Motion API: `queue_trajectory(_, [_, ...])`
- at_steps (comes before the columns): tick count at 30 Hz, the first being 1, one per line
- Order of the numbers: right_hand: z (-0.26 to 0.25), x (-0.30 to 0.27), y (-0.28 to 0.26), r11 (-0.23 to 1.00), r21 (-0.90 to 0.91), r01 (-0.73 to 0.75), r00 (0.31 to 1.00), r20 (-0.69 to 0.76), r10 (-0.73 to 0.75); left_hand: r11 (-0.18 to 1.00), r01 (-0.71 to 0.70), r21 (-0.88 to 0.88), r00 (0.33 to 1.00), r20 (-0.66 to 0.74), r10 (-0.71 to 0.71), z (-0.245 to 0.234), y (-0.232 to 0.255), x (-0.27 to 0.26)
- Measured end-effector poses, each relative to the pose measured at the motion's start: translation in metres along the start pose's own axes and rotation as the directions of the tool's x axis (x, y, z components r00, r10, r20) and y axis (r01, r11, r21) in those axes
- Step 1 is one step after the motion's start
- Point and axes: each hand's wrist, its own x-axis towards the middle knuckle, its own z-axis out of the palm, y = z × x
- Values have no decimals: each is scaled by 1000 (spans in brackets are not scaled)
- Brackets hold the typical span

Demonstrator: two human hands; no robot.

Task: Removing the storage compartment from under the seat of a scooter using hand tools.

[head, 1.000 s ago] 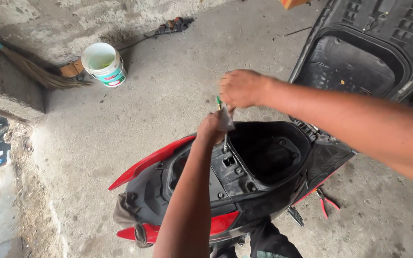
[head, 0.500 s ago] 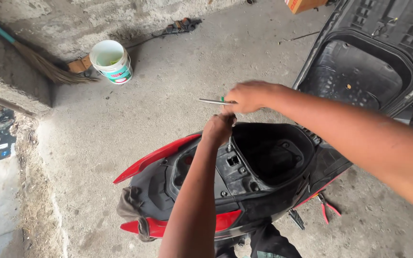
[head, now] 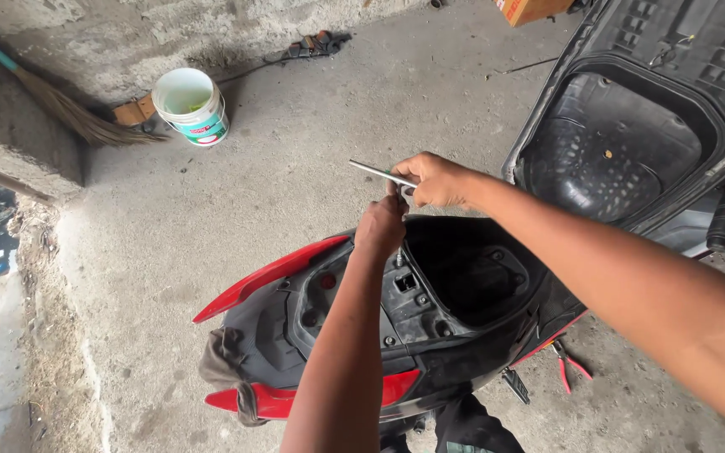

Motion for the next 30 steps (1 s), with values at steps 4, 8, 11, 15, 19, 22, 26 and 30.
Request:
queue_trajectory(4, [-7,-2,-35,992,-126,-27,999,36,32,999,46,-27,998,46,-44,-39,15,-9])
queue_trajectory(8, [5,13,-40,995,-22,96,995,16,-95,993,-114,43,982,-149,120,-36,-22,6])
queue_trajectory(11, [23,30,-35,985,53,162,987,18,-163,997,-48,62,990,-133,56,-60,-24,-9])
queue_trajectory(15, [45,36,-35,993,-19,113,994,-6,-113,997,-49,51,990,-126,56,-69,-29,-31])
queue_trajectory(19, [54,43,-27,985,47,169,985,20,-170,999,-29,14,989,-144,31,-57,-52,-28])
queue_trajectory(22, [55,41,-32,995,10,98,994,50,-98,997,-14,77,988,-151,26,-48,-62,-24])
queue_trajectory(26, [54,42,-35,992,8,126,991,39,-127,999,-41,24,988,-151,44,-69,-42,-36])
queue_trajectory(30, [50,41,-36,986,-10,165,984,66,-164,999,-44,23,988,-146,47,-70,-41,-37])
